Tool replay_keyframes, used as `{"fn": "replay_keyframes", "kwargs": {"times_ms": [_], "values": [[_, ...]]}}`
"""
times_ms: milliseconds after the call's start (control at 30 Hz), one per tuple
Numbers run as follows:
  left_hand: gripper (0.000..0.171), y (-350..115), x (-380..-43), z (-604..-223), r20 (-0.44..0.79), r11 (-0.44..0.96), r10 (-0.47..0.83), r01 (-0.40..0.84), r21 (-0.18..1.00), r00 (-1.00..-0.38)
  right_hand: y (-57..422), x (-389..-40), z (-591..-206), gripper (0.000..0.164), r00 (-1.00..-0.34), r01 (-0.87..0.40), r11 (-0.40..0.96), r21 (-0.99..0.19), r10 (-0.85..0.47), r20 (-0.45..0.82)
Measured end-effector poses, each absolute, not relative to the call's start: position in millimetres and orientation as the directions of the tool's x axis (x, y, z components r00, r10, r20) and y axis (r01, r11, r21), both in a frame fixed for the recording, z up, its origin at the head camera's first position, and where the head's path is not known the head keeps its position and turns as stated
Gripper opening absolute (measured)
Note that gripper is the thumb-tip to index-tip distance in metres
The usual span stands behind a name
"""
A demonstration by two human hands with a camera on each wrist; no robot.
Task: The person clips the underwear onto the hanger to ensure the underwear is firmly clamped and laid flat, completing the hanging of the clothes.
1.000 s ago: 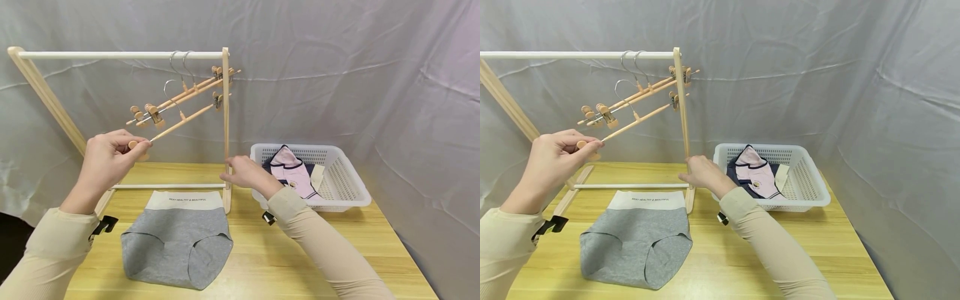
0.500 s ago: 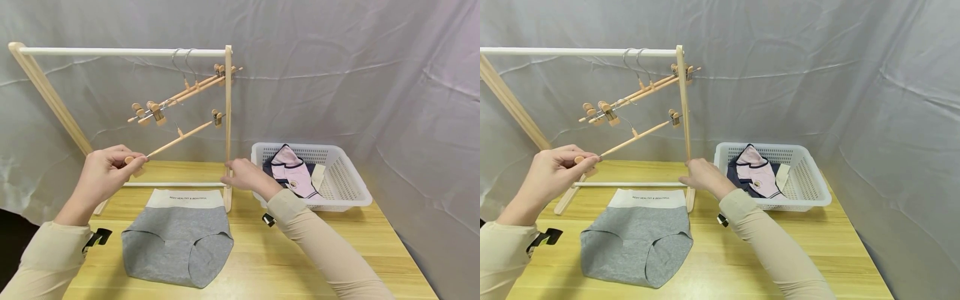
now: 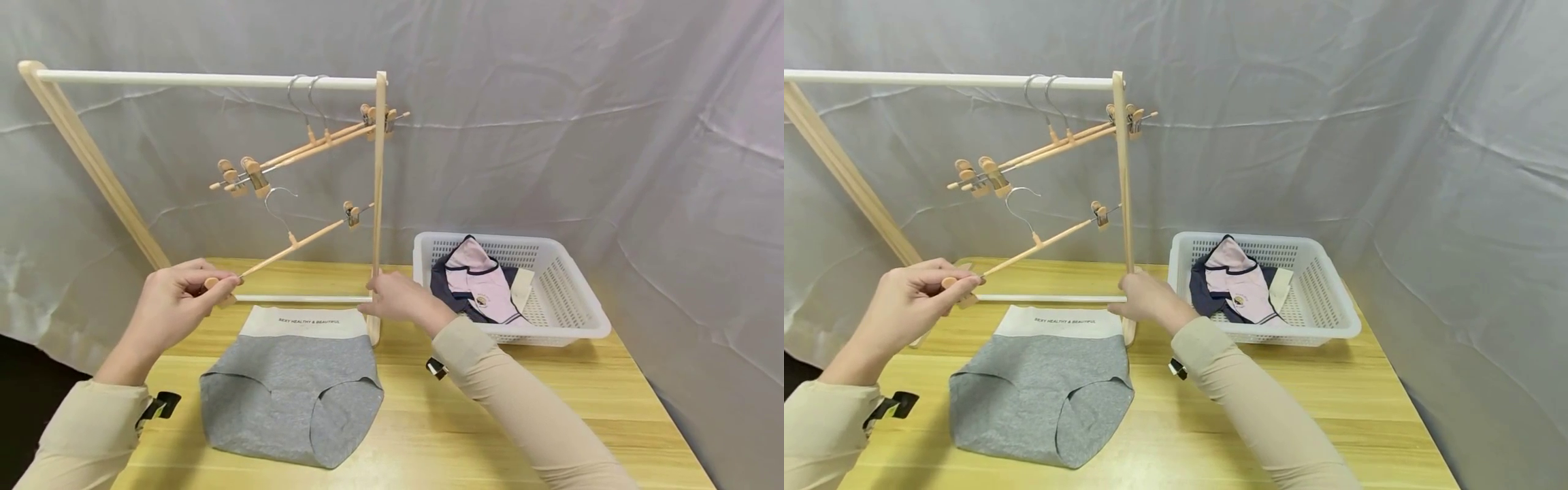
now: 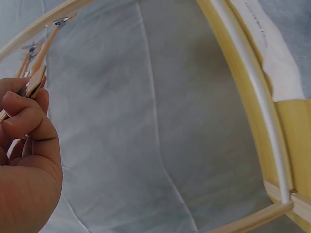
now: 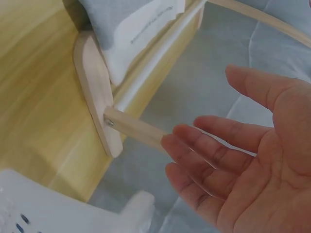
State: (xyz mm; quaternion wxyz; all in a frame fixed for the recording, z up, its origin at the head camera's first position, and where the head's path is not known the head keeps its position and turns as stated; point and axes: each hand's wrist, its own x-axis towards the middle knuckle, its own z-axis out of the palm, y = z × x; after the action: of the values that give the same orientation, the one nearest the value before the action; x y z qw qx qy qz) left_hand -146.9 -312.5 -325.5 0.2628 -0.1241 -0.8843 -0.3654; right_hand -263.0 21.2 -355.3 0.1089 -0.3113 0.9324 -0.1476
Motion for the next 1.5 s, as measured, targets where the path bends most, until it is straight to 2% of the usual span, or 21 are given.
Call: {"fn": "replay_keyframes", "kwargs": {"times_ms": [300, 600, 967, 1133, 1267, 1400, 1500], "values": [[0.012, -324, -146, -356, 0.542, 0.671, 0.06, 0.436, 0.6, -0.838, 18, -259, -372, 0.049, -0.784, -0.511, 0.8, -0.315, -0.584, -0.21], [0.017, -333, -146, -383, 0.484, 0.618, 0.106, 0.439, 0.652, -0.869, 13, -255, -392, 0.032, -0.778, -0.512, 0.804, -0.303, -0.583, -0.233], [0.016, -354, -151, -409, 0.394, 0.57, 0.193, 0.429, 0.7, -0.899, 7, -251, -409, 0.031, -0.784, -0.502, 0.814, -0.293, -0.571, -0.243], [0.012, -363, -162, -416, 0.264, 0.584, 0.229, 0.349, 0.733, -0.937, 5, -250, -412, 0.031, -0.786, -0.502, 0.817, -0.285, -0.568, -0.245], [0.021, -369, -177, -421, 0.124, 0.574, 0.255, 0.253, 0.778, -0.959, 4, -251, -416, 0.033, -0.801, -0.468, 0.832, -0.299, -0.542, -0.254], [0.025, -376, -193, -424, -0.008, 0.568, 0.275, 0.156, 0.808, -0.961, 3, -252, -420, 0.032, -0.821, -0.442, 0.842, -0.309, -0.518, -0.238], [0.028, -382, -205, -426, -0.099, 0.559, 0.29, 0.084, 0.825, -0.952, 2, -252, -424, 0.025, -0.836, -0.436, 0.846, -0.308, -0.507, -0.21]]}}
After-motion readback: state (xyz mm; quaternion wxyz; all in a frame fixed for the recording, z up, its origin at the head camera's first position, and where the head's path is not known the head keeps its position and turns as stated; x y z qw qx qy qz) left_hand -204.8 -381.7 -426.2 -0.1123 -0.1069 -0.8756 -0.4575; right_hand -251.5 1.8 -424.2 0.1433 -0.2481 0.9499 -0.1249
